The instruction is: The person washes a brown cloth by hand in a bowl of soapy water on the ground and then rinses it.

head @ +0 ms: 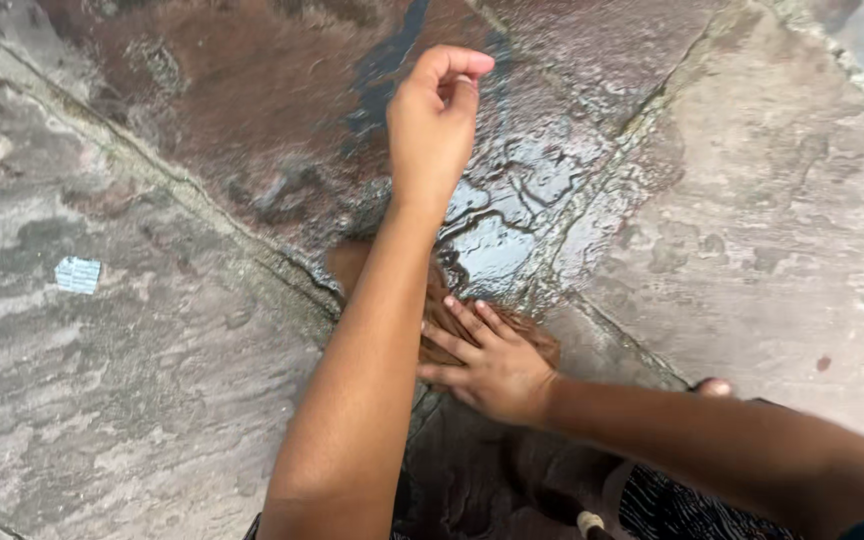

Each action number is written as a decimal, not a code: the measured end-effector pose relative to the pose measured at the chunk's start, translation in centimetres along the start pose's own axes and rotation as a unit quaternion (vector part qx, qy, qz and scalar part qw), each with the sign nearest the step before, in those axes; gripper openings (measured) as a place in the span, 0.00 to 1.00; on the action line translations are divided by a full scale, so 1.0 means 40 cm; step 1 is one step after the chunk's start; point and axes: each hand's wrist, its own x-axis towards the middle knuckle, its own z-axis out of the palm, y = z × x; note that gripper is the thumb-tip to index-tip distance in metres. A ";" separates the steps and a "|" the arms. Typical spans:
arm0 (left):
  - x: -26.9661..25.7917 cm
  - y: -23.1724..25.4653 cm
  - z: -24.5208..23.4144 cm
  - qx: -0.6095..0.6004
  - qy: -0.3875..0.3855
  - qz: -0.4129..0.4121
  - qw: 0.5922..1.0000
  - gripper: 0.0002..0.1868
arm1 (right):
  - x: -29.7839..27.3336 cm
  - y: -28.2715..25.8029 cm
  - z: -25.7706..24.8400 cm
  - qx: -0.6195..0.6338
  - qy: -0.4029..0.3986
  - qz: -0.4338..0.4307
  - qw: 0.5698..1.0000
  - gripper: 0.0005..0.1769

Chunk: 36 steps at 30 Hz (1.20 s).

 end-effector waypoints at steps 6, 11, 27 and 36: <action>0.011 0.048 0.050 0.149 -0.057 -0.046 0.986 0.11 | -0.063 0.308 -0.191 -0.152 -0.289 0.141 0.935 0.43; -0.008 -0.004 0.228 0.376 -0.294 -0.179 0.860 0.19 | -0.192 0.677 -0.178 -0.272 -0.097 0.310 0.906 0.30; -0.116 -0.044 0.389 0.482 -0.458 -0.228 0.711 0.68 | -0.759 1.244 0.063 -0.245 0.325 0.608 0.682 0.17; -0.110 -0.054 0.400 0.470 -0.473 -0.236 0.707 0.68 | -0.429 1.162 0.096 -0.121 0.601 0.534 0.582 0.12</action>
